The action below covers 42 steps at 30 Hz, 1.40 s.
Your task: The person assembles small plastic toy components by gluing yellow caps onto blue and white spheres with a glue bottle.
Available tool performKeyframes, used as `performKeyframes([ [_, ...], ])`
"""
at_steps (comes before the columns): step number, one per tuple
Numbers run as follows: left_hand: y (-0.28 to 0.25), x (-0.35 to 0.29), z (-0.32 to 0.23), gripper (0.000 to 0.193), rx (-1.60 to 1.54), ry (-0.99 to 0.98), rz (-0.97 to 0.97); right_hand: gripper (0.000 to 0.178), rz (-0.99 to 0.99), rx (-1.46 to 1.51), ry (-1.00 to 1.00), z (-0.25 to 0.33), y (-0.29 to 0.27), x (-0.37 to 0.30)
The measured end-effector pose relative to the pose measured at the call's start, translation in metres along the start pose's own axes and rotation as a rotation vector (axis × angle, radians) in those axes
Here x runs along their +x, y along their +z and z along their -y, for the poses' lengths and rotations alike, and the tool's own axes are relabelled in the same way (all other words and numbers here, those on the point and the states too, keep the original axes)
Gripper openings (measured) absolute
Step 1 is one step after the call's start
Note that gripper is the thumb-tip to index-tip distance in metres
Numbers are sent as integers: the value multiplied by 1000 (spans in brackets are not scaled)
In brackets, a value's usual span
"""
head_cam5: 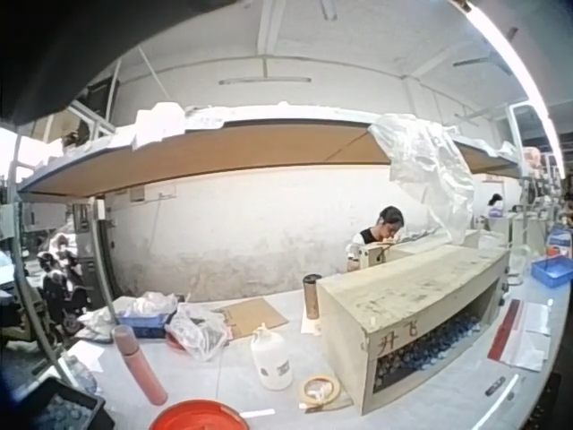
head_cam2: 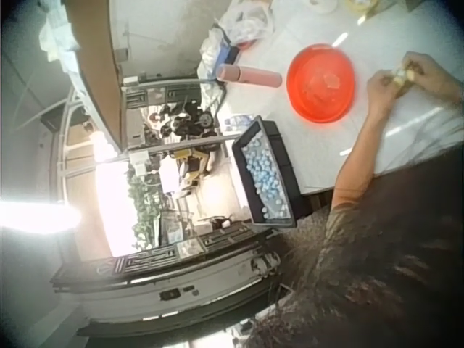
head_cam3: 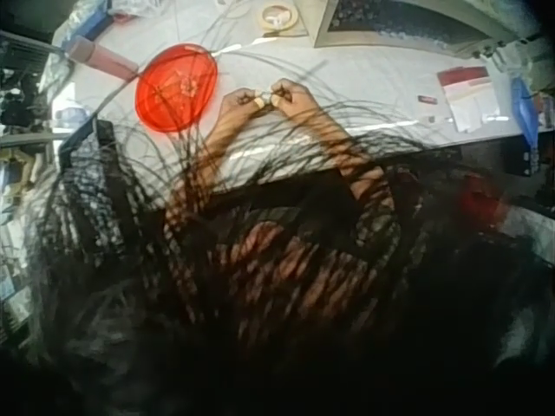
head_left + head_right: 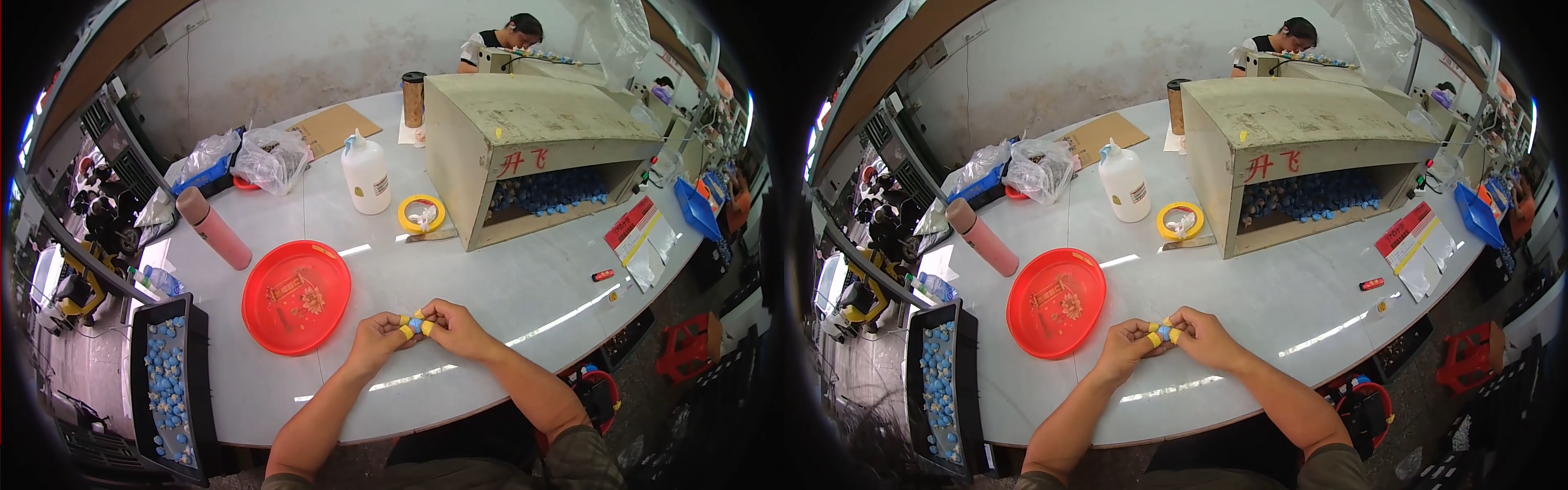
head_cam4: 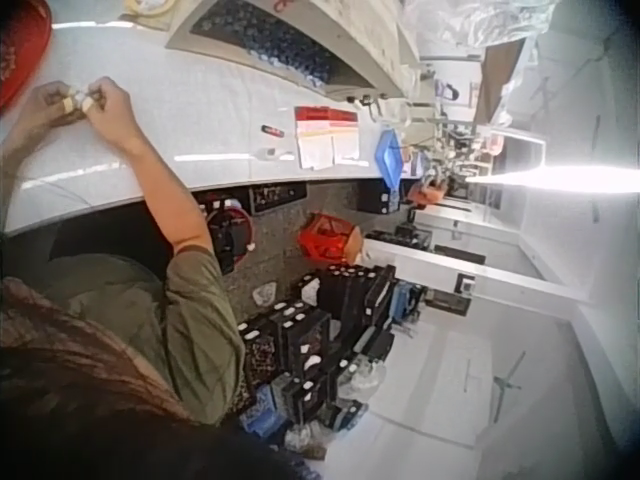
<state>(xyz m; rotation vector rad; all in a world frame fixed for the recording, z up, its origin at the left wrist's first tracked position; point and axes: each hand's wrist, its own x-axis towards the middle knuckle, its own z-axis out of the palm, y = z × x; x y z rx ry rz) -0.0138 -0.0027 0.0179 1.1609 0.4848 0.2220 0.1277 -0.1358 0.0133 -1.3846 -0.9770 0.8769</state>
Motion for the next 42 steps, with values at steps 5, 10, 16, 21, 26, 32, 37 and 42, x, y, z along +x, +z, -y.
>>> performKeyframes([
  [5,-2,2,6,14,-7,21,-10,16,19,-23,-22,0,0,-1],
  [10,-1,2,11,14,64,41,-40,18,15,-32,-20,0,0,-2],
  [16,1,1,12,16,108,84,-63,14,27,-96,5,-2,0,-2],
  [21,1,1,16,18,138,95,-82,17,11,-132,-18,-6,3,-3],
  [26,1,1,19,18,179,128,-87,18,7,-169,-48,-4,2,-2],
  [32,5,4,20,23,167,165,-146,26,-92,-169,-65,-2,3,0],
  [37,4,4,20,21,114,154,-115,24,-44,-143,-14,-4,0,2],
  [42,2,4,19,23,48,137,-87,22,-23,-53,57,-3,-1,3],
])
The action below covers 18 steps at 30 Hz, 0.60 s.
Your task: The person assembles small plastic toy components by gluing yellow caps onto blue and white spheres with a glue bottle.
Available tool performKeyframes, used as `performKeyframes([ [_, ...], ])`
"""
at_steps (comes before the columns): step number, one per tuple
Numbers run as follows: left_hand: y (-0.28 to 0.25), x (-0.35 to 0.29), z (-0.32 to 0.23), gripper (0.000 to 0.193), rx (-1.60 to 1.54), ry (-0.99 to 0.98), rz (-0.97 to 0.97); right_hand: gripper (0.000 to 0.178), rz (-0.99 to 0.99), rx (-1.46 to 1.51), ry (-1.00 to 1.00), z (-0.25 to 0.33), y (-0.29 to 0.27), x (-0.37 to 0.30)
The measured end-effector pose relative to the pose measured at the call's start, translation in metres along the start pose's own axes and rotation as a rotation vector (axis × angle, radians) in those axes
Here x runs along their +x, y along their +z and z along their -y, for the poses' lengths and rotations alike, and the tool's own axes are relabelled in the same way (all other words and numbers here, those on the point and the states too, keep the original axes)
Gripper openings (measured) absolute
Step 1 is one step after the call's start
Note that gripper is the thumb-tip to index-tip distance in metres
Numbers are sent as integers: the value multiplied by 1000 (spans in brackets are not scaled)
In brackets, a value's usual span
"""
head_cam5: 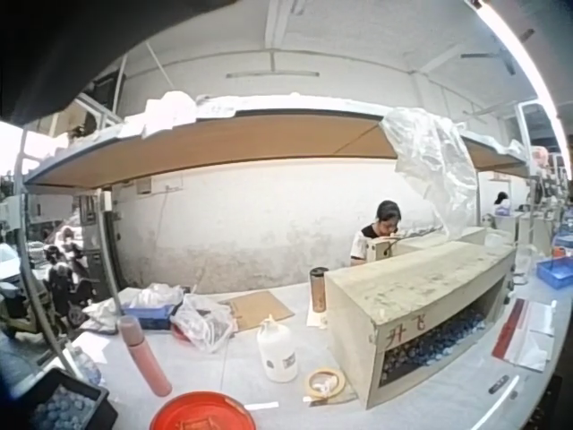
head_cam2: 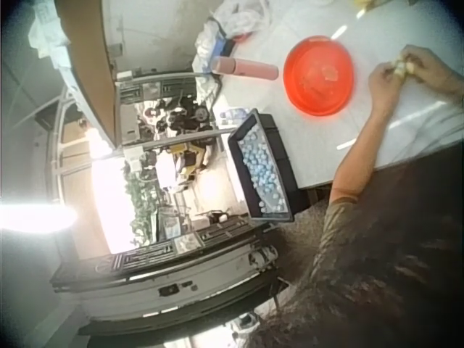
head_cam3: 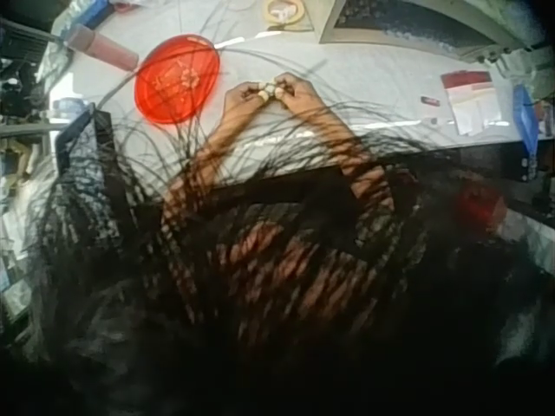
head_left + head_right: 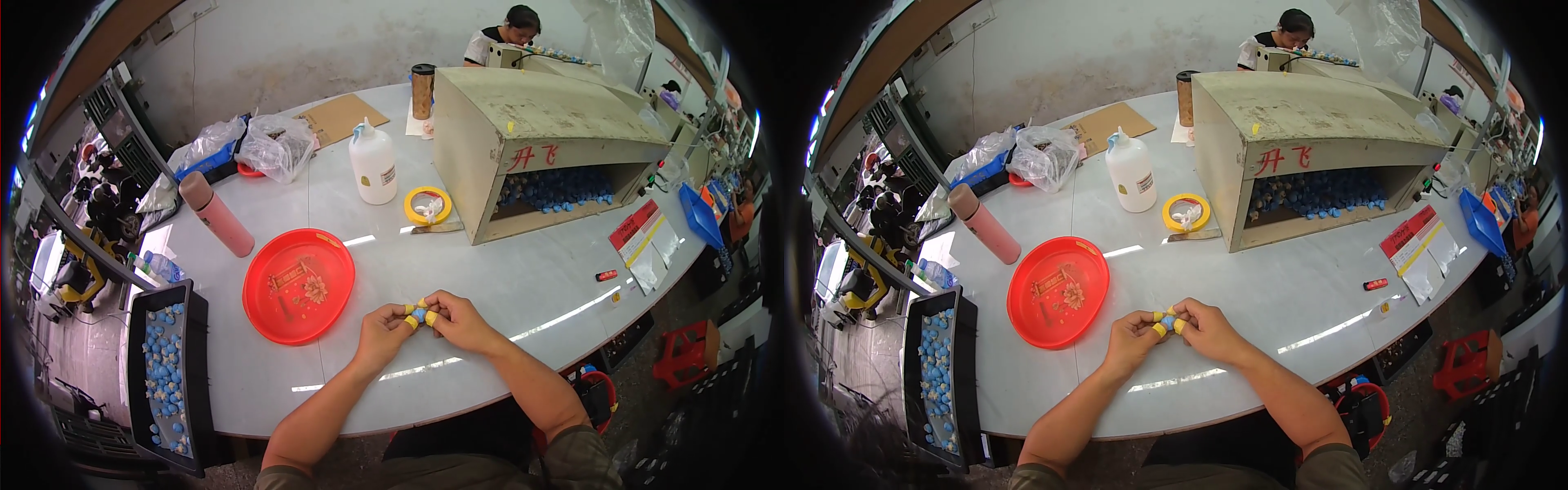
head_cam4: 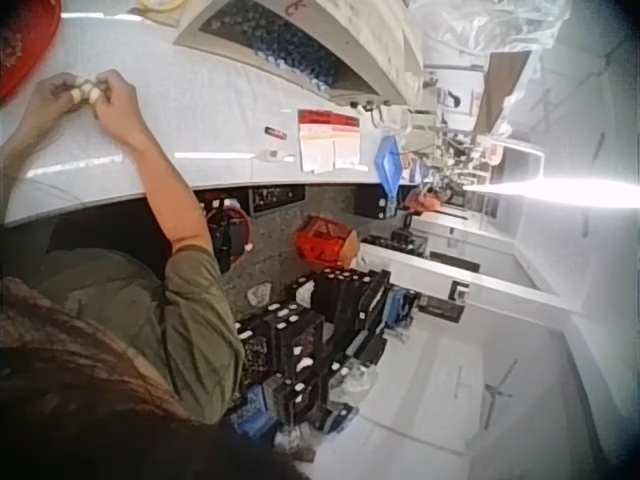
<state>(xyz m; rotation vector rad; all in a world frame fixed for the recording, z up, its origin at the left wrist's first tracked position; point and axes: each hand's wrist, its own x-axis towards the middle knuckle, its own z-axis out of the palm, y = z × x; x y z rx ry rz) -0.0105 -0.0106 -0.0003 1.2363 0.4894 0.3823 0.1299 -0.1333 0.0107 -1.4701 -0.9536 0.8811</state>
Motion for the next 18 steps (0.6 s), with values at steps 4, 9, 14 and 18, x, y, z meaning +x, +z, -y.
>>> performKeyframes([
  [4,-1,-1,2,20,68,12,-2,19,17,1,2,0,1,-2],
  [9,0,-1,3,14,117,1,-26,18,22,-93,-28,-1,0,-4],
  [14,2,-2,0,12,112,5,-20,19,13,-105,-40,3,0,-4],
  [18,3,-2,-1,11,124,3,-19,18,15,-130,-37,5,1,-4],
])
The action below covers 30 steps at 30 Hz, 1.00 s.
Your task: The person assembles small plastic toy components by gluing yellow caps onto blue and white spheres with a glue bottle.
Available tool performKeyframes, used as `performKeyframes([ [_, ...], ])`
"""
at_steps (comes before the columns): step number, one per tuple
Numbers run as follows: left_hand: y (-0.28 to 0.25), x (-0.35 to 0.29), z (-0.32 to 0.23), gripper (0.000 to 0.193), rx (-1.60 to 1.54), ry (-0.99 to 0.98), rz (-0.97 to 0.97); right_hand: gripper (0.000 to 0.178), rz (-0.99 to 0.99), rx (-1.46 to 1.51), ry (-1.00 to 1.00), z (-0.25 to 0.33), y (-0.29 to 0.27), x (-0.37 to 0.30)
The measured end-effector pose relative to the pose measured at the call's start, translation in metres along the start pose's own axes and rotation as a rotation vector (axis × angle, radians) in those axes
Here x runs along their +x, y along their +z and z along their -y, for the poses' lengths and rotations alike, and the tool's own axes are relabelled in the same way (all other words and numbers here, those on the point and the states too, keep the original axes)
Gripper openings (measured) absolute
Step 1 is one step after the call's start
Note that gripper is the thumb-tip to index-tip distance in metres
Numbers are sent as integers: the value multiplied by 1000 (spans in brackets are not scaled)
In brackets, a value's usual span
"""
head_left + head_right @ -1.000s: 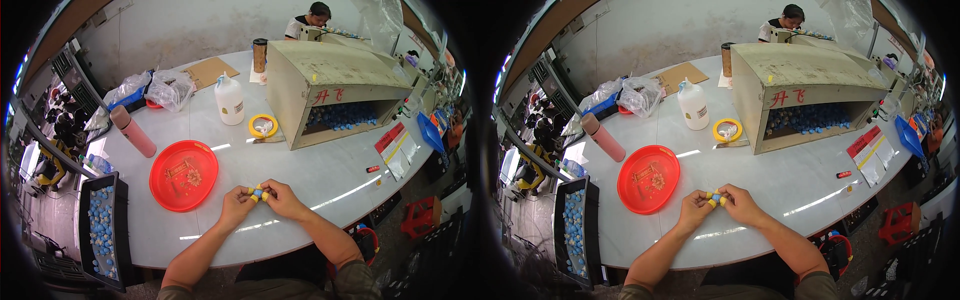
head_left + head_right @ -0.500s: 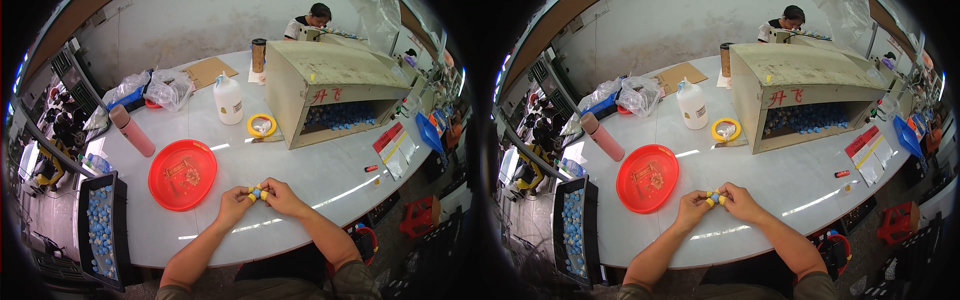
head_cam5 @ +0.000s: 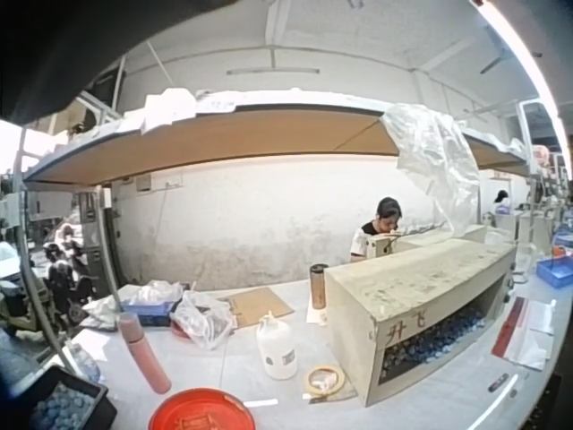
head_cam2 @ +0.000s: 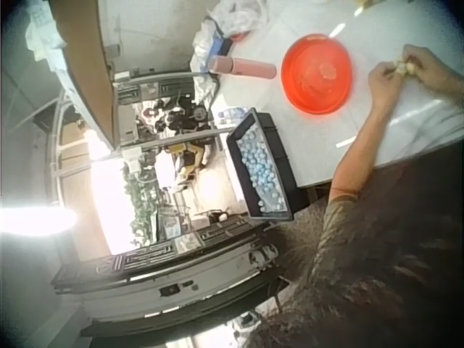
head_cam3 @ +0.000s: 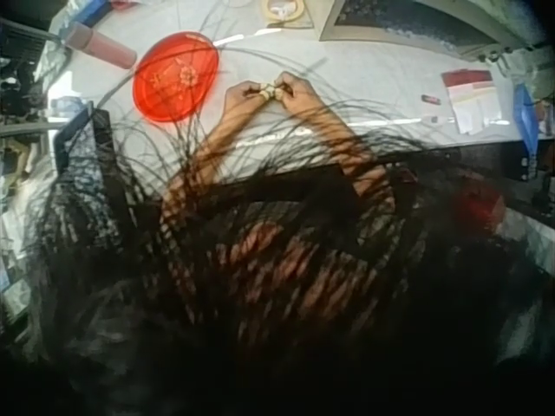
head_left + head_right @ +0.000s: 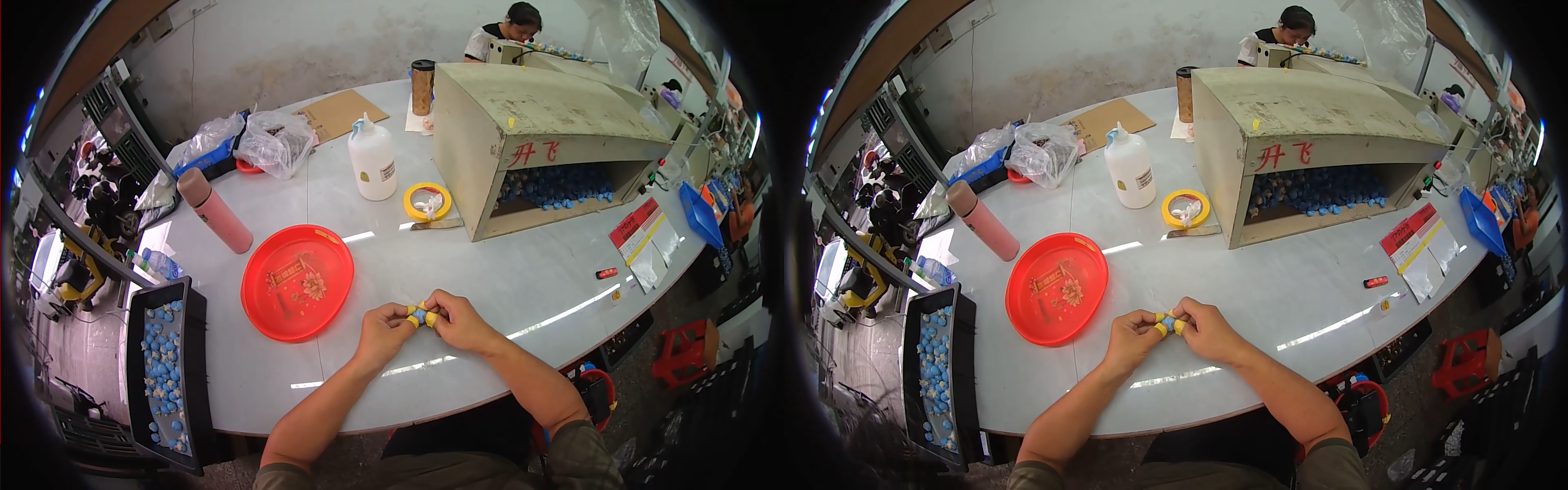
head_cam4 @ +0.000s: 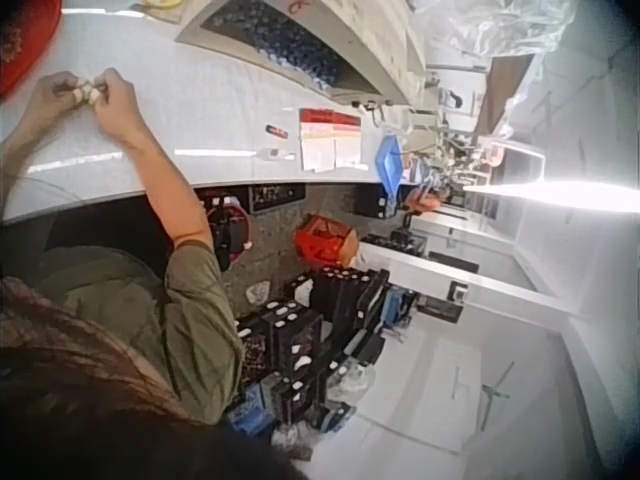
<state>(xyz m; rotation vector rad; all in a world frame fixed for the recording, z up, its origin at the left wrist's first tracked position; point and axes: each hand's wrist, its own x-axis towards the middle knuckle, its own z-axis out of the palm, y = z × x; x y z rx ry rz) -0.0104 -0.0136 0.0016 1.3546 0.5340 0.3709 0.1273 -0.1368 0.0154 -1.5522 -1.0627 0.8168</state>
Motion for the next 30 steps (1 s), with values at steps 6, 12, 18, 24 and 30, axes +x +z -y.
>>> performKeyframes([
  [6,1,1,-5,13,2,-7,6,16,-27,19,-11,-2,3,1],
  [12,0,0,-22,23,-124,-155,13,13,-17,175,91,0,4,2],
  [18,-3,0,-23,26,-58,-189,44,15,23,271,162,8,3,2],
  [24,-4,-1,-24,26,-70,-193,64,15,27,279,192,8,3,2],
  [30,-5,-2,-20,30,-28,-133,102,18,21,330,120,5,7,3],
])
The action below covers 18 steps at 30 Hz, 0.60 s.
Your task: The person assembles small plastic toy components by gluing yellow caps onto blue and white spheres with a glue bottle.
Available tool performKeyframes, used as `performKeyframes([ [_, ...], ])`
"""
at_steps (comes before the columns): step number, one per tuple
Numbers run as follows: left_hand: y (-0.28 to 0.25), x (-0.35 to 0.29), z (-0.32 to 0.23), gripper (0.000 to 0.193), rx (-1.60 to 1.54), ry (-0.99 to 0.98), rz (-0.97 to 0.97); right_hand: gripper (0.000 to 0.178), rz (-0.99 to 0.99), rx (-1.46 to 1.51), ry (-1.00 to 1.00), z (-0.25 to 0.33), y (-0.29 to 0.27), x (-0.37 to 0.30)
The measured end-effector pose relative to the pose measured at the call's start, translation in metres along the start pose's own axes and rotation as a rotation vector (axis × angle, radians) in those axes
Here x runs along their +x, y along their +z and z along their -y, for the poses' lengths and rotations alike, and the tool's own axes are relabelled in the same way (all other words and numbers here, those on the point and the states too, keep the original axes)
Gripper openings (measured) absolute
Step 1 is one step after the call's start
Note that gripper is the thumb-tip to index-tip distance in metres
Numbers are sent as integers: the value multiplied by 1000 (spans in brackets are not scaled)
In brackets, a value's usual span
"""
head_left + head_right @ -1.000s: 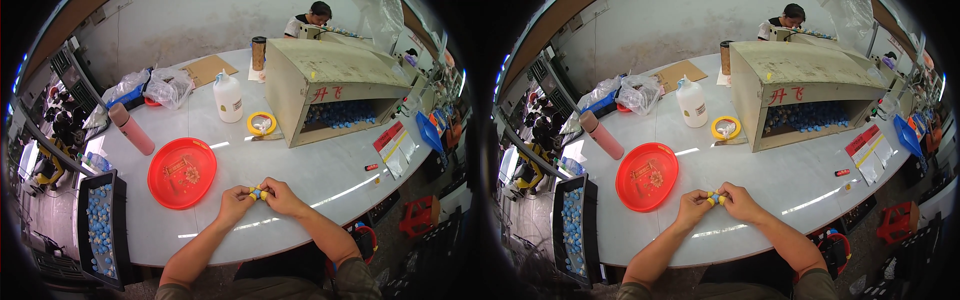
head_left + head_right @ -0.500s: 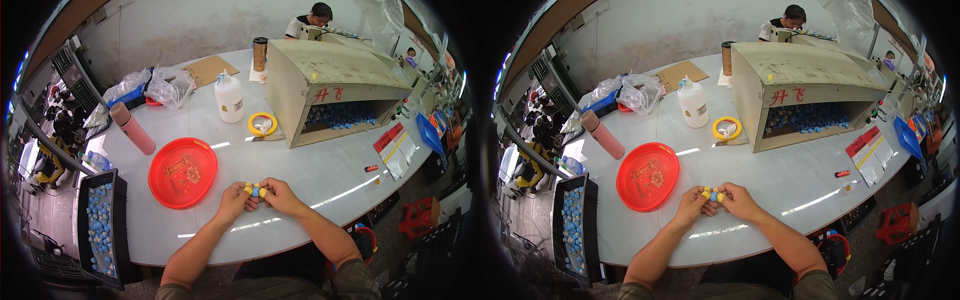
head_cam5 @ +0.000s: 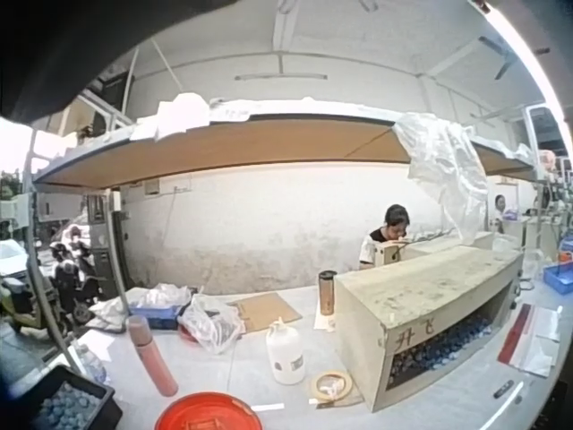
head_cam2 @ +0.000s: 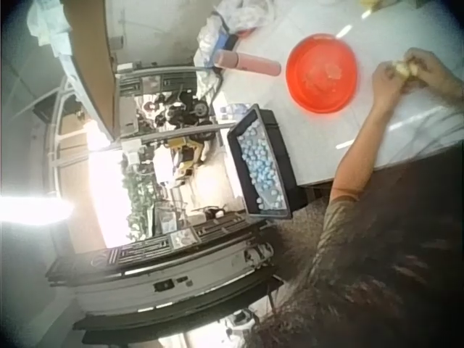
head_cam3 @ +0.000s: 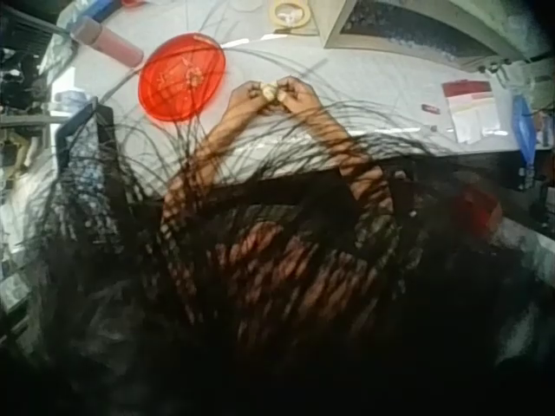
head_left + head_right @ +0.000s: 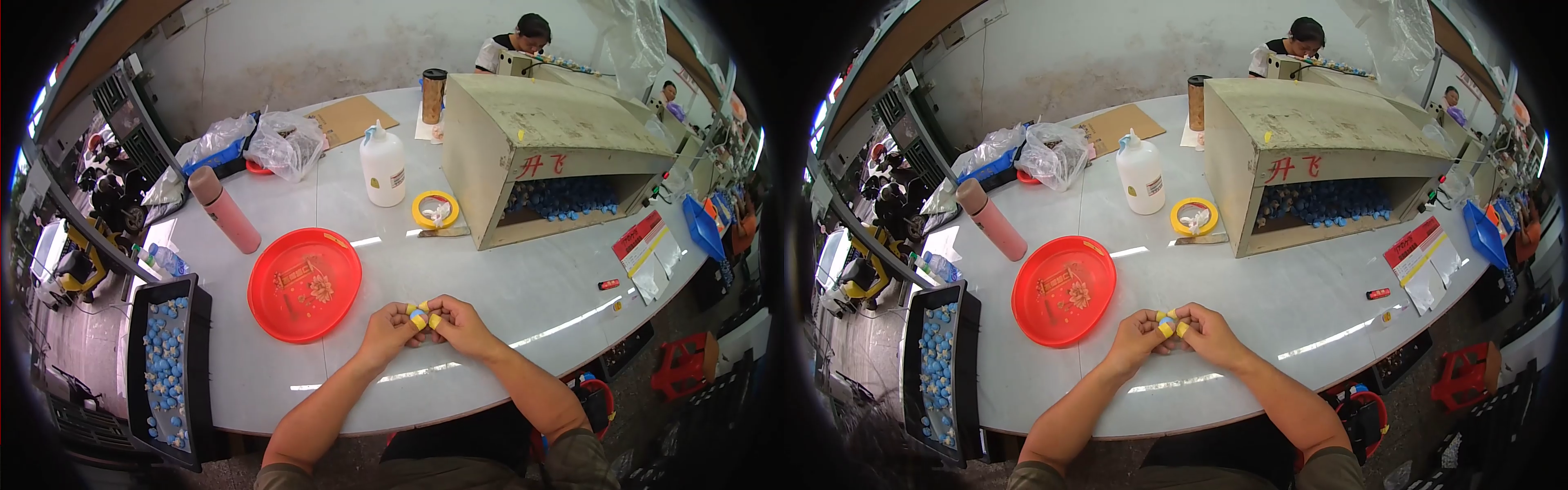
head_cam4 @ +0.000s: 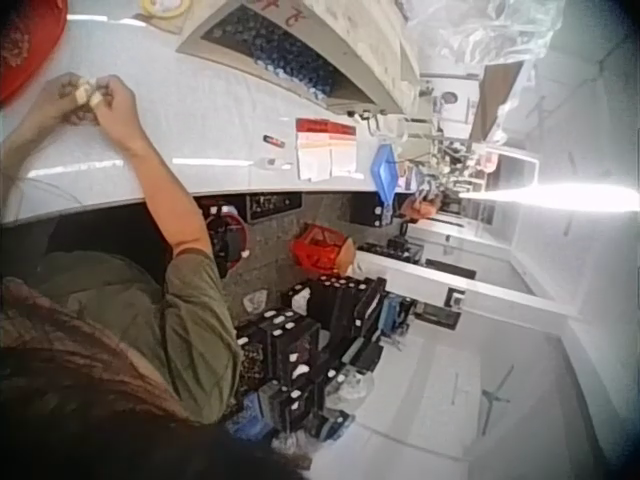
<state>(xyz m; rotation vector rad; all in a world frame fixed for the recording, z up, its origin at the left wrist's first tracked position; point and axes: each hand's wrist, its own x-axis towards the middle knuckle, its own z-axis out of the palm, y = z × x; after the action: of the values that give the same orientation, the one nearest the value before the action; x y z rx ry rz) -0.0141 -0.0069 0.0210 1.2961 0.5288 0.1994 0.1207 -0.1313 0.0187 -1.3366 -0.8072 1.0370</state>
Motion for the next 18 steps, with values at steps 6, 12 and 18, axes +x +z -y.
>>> performKeyframes([
  [6,-20,8,-18,29,-708,161,-401,24,-170,87,-118,-1,-14,1],
  [12,-40,1,-39,46,-977,268,-446,24,-445,243,-154,9,-27,6],
  [18,-28,4,-20,51,-839,257,-423,23,-655,311,-124,24,-65,16],
])
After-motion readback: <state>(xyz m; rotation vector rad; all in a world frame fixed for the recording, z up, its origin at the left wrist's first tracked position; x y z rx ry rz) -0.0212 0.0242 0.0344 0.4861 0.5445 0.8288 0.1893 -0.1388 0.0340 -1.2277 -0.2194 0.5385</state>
